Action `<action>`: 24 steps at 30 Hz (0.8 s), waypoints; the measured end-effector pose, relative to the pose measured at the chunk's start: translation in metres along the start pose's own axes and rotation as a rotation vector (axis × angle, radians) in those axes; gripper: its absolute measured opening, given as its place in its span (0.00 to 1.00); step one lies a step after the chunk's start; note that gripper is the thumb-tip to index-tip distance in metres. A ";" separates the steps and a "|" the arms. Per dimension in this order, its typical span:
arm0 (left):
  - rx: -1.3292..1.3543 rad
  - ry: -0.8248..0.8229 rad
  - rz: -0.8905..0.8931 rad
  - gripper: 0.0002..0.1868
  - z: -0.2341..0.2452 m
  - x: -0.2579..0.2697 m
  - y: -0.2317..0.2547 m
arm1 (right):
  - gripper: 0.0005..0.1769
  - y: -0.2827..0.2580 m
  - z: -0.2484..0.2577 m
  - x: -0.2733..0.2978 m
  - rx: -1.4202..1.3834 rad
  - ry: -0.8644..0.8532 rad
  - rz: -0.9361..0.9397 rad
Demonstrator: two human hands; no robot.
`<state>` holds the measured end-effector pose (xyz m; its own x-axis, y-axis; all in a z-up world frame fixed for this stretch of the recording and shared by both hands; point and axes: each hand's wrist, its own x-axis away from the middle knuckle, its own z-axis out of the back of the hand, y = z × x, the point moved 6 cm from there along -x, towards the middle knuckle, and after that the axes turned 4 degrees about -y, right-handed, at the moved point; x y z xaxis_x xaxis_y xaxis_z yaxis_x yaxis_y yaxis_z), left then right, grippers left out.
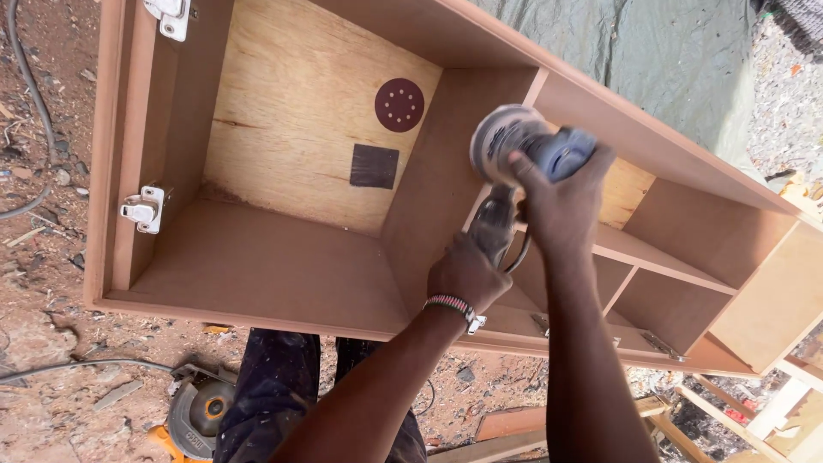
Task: The person uses an orbital sander to smooth the interior surfaces of a wooden cabinet. They systematically sand the bottom and side panels of the cabinet's compartments, moving the tool across the wood grain to even out the surface.
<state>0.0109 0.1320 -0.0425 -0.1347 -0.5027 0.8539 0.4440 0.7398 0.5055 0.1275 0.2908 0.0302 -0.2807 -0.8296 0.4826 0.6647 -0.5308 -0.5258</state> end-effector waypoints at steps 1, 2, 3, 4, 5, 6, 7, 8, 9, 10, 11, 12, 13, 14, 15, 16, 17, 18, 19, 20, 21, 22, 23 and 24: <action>0.001 -0.002 0.001 0.39 -0.005 0.015 -0.018 | 0.47 -0.004 -0.007 0.032 0.002 0.000 -0.001; 0.018 -0.078 0.059 0.37 -0.015 0.030 -0.038 | 0.50 -0.008 -0.014 0.064 0.066 -0.004 0.000; 0.034 -0.152 0.116 0.35 -0.024 0.044 -0.058 | 0.54 -0.013 -0.021 0.095 0.130 -0.007 0.003; 0.035 -0.153 0.115 0.35 -0.031 0.057 -0.070 | 0.54 -0.004 -0.023 0.113 0.131 -0.007 0.003; 0.053 -0.206 0.212 0.36 -0.041 0.072 -0.090 | 0.50 0.011 -0.028 0.133 0.122 -0.034 -0.086; 0.072 -0.260 0.307 0.38 -0.050 0.087 -0.109 | 0.47 0.025 -0.033 0.153 0.113 -0.062 -0.176; 0.075 -0.259 0.310 0.38 -0.055 0.092 -0.119 | 0.47 0.043 -0.038 0.166 0.114 -0.066 -0.175; 0.034 -0.271 0.330 0.39 -0.059 0.098 -0.131 | 0.50 0.058 -0.042 0.178 0.084 -0.050 -0.105; -0.005 -0.289 0.348 0.40 -0.067 0.106 -0.141 | 0.54 0.073 -0.044 0.192 0.060 -0.032 -0.039; 0.001 -0.294 0.350 0.40 -0.066 0.104 -0.140 | 0.54 0.060 -0.044 0.190 0.067 -0.035 -0.041; 0.017 -0.293 0.334 0.40 -0.064 0.101 -0.137 | 0.55 0.050 -0.045 0.187 0.017 -0.039 -0.085; 0.032 -0.292 0.317 0.39 -0.063 0.097 -0.135 | 0.57 0.040 -0.047 0.184 -0.032 -0.043 -0.129; 0.039 -0.290 0.313 0.39 -0.042 0.088 -0.111 | 0.57 0.032 -0.044 0.165 -0.028 -0.043 -0.122; 0.157 -0.303 0.235 0.41 -0.023 0.079 -0.083 | 0.58 0.016 -0.040 0.147 -0.001 -0.042 0.022; 0.275 -0.321 0.165 0.43 -0.005 0.076 -0.057 | 0.61 0.001 -0.036 0.134 0.027 -0.047 0.158; 0.283 -0.324 0.169 0.43 -0.002 0.065 -0.038 | 0.61 -0.008 -0.035 0.106 0.033 -0.053 0.156; 0.316 -0.306 0.112 0.44 0.003 0.050 -0.013 | 0.60 -0.021 -0.034 0.077 0.085 -0.058 0.221; 0.348 -0.287 0.054 0.45 0.009 0.036 0.010 | 0.58 -0.035 -0.035 0.048 0.137 -0.064 0.286; 0.363 -0.280 0.051 0.45 0.011 0.020 0.024 | 0.58 -0.051 -0.034 0.021 0.146 -0.071 0.298; 0.405 -0.258 -0.016 0.43 0.017 0.003 0.041 | 0.53 -0.072 -0.036 -0.003 0.252 -0.077 0.379; 0.451 -0.233 -0.072 0.41 0.022 -0.010 0.053 | 0.49 -0.091 -0.043 -0.023 0.357 -0.096 0.457; 0.468 -0.224 -0.063 0.41 0.016 -0.019 0.057 | 0.49 -0.093 -0.050 -0.044 0.364 -0.114 0.466; 0.562 -0.218 -0.072 0.35 0.009 -0.028 0.064 | 0.48 -0.095 -0.061 -0.063 0.426 -0.187 0.494; 0.655 -0.210 -0.082 0.29 0.003 -0.037 0.071 | 0.48 -0.097 -0.073 -0.082 0.488 -0.260 0.523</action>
<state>0.0446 0.2039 -0.0378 -0.3432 -0.5200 0.7822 -0.1921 0.8540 0.4835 0.0359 0.3971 -0.0094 0.2870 -0.8525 0.4368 0.9139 0.1072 -0.3914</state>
